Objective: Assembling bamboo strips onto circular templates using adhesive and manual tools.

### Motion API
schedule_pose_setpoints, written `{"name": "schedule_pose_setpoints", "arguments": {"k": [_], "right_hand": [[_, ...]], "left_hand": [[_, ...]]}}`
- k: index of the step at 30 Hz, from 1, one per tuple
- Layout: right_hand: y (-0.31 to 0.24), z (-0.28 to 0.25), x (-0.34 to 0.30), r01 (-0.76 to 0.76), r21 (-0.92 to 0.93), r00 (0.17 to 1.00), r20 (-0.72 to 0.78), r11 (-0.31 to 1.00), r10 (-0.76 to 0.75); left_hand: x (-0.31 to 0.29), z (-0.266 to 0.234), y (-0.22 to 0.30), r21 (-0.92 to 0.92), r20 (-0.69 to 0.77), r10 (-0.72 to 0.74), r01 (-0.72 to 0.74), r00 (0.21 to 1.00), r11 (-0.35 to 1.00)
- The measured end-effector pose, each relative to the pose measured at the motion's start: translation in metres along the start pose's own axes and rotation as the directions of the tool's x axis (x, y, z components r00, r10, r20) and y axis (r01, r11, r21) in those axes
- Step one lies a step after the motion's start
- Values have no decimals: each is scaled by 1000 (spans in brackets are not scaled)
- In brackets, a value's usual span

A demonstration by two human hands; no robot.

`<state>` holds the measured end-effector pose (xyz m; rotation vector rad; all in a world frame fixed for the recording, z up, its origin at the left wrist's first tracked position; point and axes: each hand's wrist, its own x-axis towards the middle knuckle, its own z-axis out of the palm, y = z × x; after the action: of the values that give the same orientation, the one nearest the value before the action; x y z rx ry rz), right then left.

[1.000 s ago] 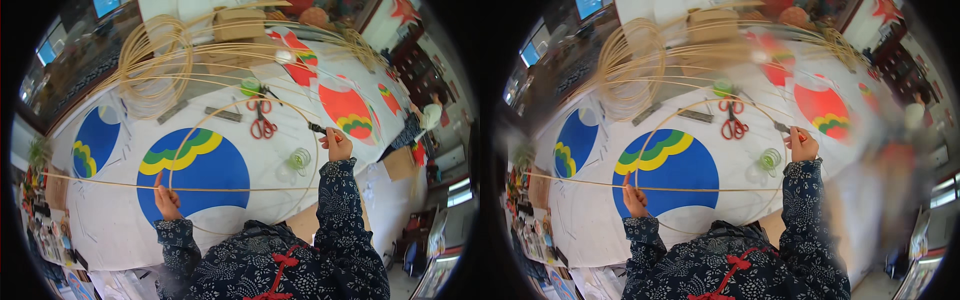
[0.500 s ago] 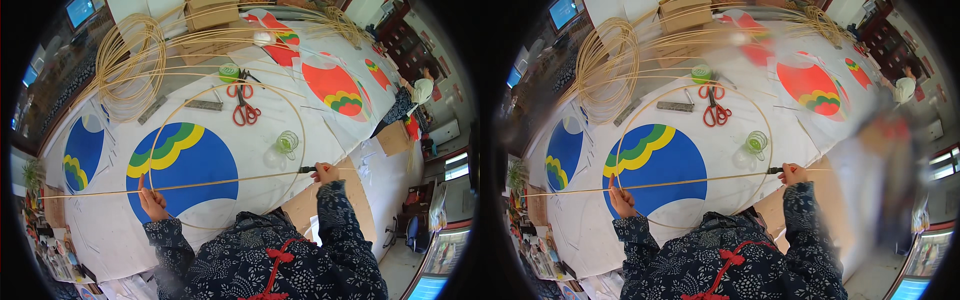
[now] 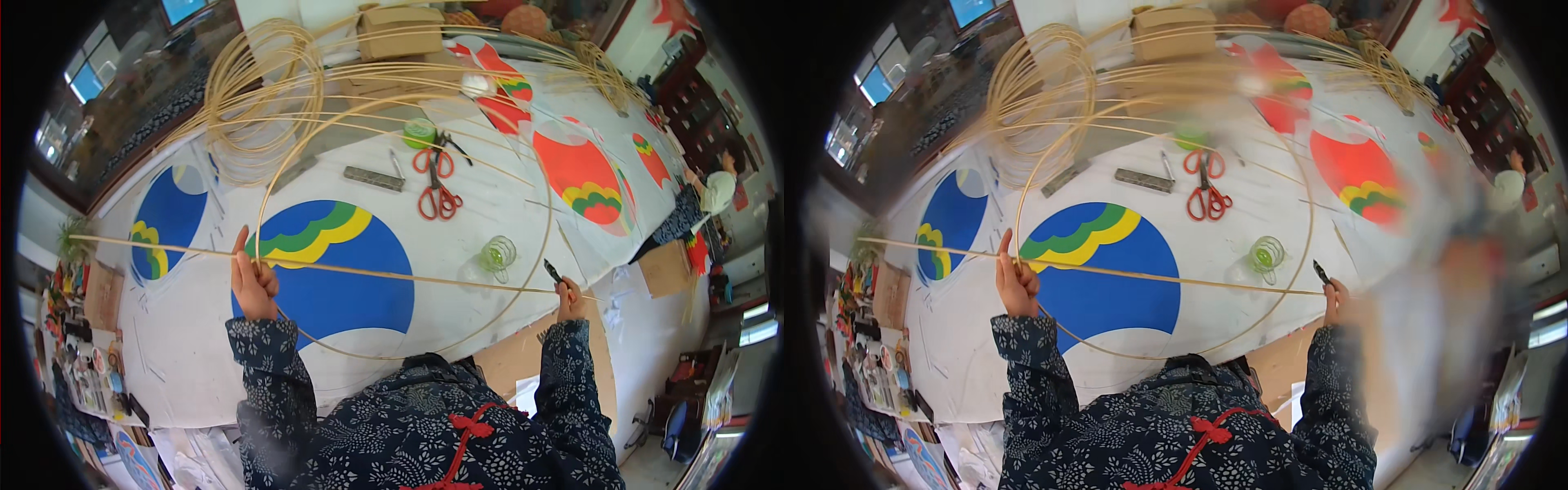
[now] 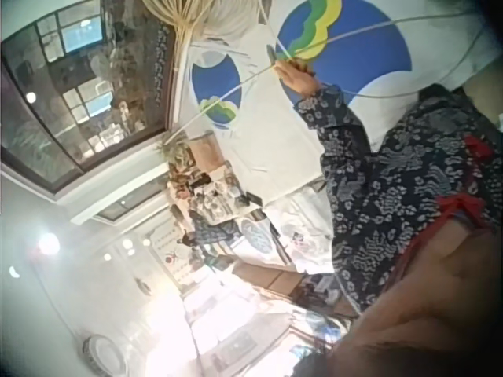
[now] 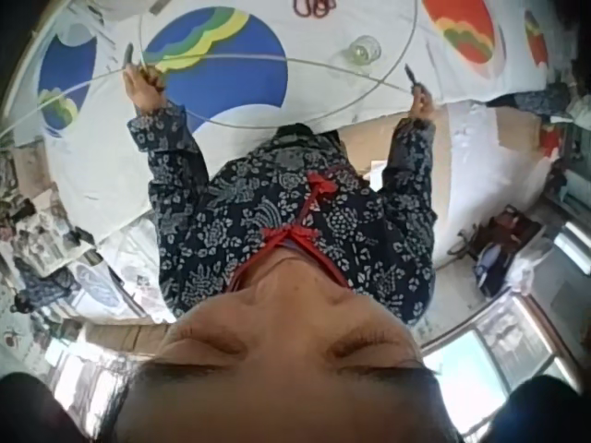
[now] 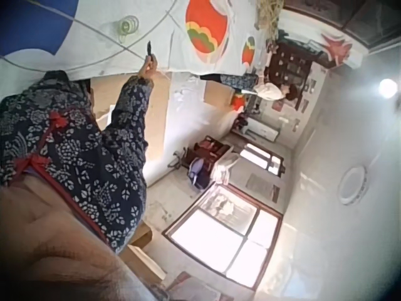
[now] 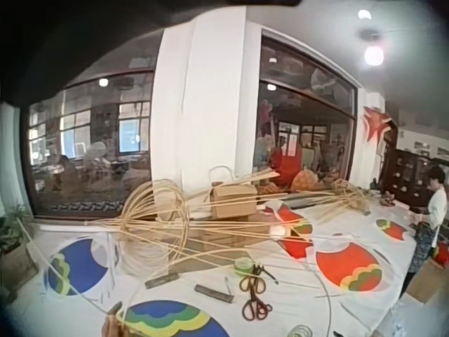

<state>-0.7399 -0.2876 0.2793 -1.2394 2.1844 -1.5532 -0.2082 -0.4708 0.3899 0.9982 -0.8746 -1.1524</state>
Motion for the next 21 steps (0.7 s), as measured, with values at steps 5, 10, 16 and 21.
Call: {"name": "schedule_pose_setpoints", "arguments": {"k": [5, 10, 16, 21], "right_hand": [[15, 3, 3, -15, -35, 992, 123, 999, 19], [64, -25, 33, 483, -186, 874, 147, 856, -462], [-14, 7, 20, 173, 16, 984, 34, 985, -173], [-45, -7, 33, -119, 18, 992, 41, 993, 118]], "left_hand": [[12, 3, 38, -37, 26, -19, 20, 999, 999], [24, 20, 48, -8, 83, -44, 45, 996, 999], [41, 10, 63, -76, 94, -44, 51, 995, 996], [74, 27, 56, -187, 276, -24, 78, 961, 979]]}}
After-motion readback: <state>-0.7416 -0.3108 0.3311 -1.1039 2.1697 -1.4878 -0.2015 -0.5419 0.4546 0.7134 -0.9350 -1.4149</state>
